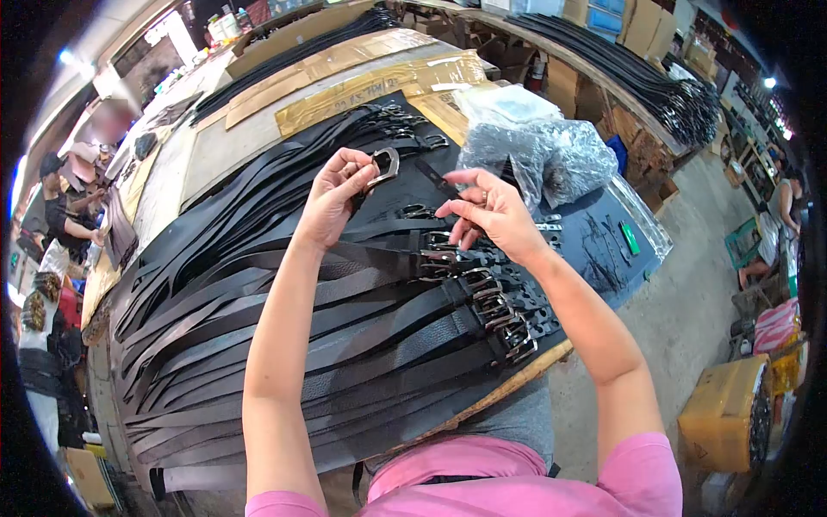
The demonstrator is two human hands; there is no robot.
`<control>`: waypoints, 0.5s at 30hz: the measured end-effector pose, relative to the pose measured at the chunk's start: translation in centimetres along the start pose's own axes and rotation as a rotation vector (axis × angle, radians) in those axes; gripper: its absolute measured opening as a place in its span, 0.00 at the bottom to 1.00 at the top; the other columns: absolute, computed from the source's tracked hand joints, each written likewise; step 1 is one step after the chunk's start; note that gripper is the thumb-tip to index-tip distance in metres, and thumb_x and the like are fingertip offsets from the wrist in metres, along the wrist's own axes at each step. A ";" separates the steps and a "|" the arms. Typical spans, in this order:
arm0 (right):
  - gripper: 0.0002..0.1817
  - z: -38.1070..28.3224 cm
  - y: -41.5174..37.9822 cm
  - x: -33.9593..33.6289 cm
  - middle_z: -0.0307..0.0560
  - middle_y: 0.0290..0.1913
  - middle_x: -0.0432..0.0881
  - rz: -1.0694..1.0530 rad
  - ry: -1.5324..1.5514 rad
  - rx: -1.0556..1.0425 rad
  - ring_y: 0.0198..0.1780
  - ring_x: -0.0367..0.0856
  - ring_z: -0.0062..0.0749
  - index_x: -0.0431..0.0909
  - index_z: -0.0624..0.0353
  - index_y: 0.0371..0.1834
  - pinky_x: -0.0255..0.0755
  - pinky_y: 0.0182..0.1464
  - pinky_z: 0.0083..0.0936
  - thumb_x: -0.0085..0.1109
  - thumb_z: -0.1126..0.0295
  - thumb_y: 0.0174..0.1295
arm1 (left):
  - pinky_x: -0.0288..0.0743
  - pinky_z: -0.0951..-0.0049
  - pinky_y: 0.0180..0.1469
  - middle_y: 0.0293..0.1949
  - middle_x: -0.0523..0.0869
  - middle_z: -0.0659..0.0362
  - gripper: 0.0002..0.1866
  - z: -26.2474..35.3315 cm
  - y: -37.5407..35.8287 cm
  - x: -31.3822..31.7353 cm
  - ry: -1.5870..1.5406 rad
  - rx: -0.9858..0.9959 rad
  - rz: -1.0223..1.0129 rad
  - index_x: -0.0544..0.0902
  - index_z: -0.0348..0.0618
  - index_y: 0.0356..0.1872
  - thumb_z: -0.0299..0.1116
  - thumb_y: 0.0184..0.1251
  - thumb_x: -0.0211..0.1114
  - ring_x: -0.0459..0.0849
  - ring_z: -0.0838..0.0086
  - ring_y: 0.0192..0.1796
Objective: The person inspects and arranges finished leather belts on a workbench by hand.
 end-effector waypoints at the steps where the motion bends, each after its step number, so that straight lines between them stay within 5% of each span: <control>1: 0.09 0.0 0.4 0.5 0.48 0.36 0.83 -0.014 -0.037 0.023 0.28 0.82 0.23 0.72 0.62 0.49 0.77 0.31 0.21 0.52 0.76 0.66 | 0.68 0.84 0.41 0.37 0.81 0.66 0.07 0.3 -0.4 -0.1 -0.018 0.014 0.006 0.77 0.47 0.40 0.31 0.65 0.65 0.76 0.85 0.39; 6: 0.07 1.0 1.8 2.7 0.40 0.36 0.83 -0.067 -0.103 0.060 0.28 0.74 0.13 0.75 0.59 0.45 0.68 0.34 0.11 0.50 0.70 0.69 | 0.70 0.82 0.44 0.43 0.80 0.63 0.06 1.1 -1.7 -1.1 -0.075 0.021 -0.040 0.74 0.48 0.40 0.29 0.67 0.62 0.77 0.81 0.43; 15: 0.12 -0.1 2.9 7.5 0.39 0.35 0.78 -0.016 0.024 -0.220 0.36 0.74 0.16 0.72 0.59 0.52 0.70 0.40 0.15 0.53 0.78 0.65 | 0.66 0.82 0.44 0.39 0.80 0.64 0.07 1.1 -3.2 -0.2 -0.077 0.059 -0.038 0.76 0.46 0.40 0.32 0.65 0.64 0.75 0.84 0.41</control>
Point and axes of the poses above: each hand's wrist, its own y-axis towards the middle knuckle, its own x-axis out of the palm, z = x × y, the point moved 2 cm from there along y, towards the middle knuckle
